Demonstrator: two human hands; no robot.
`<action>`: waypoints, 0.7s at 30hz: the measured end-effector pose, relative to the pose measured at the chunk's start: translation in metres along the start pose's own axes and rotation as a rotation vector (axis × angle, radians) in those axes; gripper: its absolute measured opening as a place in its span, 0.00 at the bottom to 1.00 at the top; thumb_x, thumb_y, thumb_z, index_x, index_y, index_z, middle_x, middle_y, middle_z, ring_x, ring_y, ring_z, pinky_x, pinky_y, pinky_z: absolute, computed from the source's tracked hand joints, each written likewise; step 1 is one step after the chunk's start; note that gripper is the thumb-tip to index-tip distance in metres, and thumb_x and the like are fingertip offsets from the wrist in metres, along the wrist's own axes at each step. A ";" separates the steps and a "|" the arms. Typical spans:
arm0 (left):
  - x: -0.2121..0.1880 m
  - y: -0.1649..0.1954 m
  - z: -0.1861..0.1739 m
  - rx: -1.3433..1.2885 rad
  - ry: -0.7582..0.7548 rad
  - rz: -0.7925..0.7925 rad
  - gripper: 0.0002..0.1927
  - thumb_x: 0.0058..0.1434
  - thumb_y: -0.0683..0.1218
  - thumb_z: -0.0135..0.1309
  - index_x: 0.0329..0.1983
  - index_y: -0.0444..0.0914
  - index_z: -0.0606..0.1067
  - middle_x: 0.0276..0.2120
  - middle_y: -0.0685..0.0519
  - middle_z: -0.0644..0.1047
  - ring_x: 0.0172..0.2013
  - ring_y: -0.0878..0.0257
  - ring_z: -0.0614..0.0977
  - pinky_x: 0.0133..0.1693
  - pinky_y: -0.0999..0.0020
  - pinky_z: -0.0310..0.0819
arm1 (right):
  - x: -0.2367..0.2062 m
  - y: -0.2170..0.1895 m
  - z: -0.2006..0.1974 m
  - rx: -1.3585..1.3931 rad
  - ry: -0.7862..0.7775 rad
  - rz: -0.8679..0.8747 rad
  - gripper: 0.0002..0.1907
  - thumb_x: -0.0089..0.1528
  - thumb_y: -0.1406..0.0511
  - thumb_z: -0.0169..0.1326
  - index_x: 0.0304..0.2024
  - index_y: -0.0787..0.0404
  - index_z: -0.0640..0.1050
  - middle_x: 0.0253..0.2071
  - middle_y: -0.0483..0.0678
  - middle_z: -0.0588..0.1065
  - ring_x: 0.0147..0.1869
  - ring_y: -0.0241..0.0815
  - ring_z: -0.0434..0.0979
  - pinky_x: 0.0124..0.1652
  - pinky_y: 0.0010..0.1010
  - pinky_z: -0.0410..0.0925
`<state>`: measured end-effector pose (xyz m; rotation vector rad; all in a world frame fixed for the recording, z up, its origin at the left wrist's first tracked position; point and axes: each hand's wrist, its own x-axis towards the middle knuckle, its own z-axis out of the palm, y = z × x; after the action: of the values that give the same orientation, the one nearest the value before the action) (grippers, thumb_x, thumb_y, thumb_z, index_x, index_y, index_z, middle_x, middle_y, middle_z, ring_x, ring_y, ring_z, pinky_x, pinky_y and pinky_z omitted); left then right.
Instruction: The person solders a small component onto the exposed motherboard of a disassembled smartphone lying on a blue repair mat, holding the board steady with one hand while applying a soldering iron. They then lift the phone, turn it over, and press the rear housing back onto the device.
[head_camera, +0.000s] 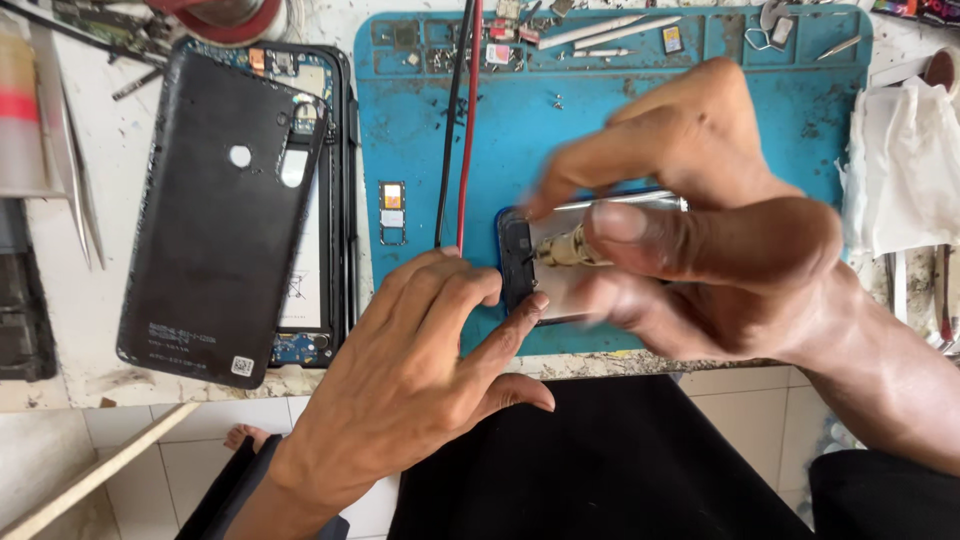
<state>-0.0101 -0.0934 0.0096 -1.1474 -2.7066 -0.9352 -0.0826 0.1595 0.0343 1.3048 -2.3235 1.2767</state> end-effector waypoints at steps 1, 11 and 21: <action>0.000 0.001 0.000 0.002 0.002 -0.007 0.31 0.61 0.62 0.61 0.57 0.36 0.77 0.48 0.45 0.70 0.54 0.46 0.74 0.60 0.48 0.70 | 0.001 -0.001 0.000 0.001 -0.005 0.017 0.26 0.56 0.61 0.72 0.52 0.60 0.74 0.34 0.44 0.76 0.38 0.41 0.67 0.36 0.27 0.62; 0.004 0.005 0.001 0.039 -0.040 -0.010 0.32 0.60 0.64 0.59 0.56 0.34 0.77 0.46 0.45 0.69 0.53 0.44 0.74 0.60 0.48 0.69 | 0.018 -0.002 0.002 0.046 -0.058 -0.053 0.31 0.61 0.61 0.71 0.61 0.56 0.69 0.38 0.41 0.75 0.42 0.38 0.69 0.44 0.28 0.70; 0.003 0.004 -0.001 0.034 -0.033 -0.025 0.28 0.60 0.62 0.60 0.53 0.36 0.79 0.42 0.47 0.70 0.50 0.45 0.75 0.60 0.46 0.69 | 0.013 0.002 0.003 0.030 -0.062 -0.037 0.31 0.61 0.63 0.70 0.60 0.57 0.68 0.38 0.43 0.77 0.41 0.37 0.70 0.38 0.29 0.66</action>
<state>-0.0096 -0.0901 0.0132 -1.1359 -2.7574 -0.8770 -0.0912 0.1499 0.0387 1.4088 -2.3184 1.2819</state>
